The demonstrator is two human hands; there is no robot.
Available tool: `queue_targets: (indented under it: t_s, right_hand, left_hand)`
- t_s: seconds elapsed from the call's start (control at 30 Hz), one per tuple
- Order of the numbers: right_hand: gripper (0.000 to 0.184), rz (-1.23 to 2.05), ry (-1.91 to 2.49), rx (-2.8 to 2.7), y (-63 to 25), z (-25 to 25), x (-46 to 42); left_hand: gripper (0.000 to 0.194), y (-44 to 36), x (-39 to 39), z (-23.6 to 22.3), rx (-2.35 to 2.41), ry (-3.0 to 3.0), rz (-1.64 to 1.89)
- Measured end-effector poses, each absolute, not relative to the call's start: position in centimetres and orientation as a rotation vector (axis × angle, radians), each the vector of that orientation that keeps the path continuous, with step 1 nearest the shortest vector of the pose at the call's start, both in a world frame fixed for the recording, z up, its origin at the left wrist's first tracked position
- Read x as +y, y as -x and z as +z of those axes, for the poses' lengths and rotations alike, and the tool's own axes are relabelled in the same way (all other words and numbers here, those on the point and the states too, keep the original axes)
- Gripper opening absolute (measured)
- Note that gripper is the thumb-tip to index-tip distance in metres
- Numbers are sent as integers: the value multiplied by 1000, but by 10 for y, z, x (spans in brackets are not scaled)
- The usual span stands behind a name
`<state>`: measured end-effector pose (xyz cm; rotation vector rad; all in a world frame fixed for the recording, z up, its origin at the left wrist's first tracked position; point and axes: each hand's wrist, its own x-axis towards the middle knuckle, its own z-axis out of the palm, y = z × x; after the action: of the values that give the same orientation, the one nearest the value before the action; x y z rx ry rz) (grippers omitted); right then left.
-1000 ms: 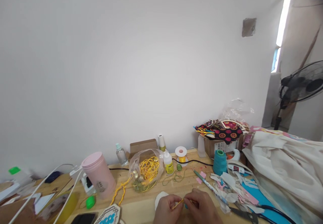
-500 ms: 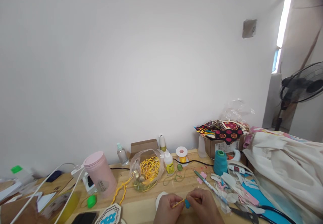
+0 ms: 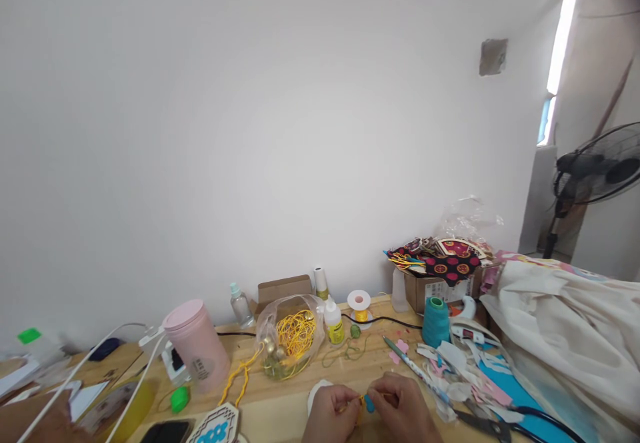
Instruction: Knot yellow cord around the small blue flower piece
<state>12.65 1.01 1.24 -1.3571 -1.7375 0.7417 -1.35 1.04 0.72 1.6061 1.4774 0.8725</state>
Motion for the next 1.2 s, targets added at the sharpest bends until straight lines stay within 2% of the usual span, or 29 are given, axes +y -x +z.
queue_targets:
  t_s: [0.3,0.83,1.2]
  right_hand:
    - [22,781,1355,-1697,-127,25,5]
    - [24,954,1291,-1583,-127,7,14]
    - [20,818,1310,-1675,-127,5,14]
  left_hand:
    - [24,13,12,10,1501,-1600,884]
    - [27,15,10,12,1389,-1687,895]
    - [24,17,7,13,1442,-1687,934]
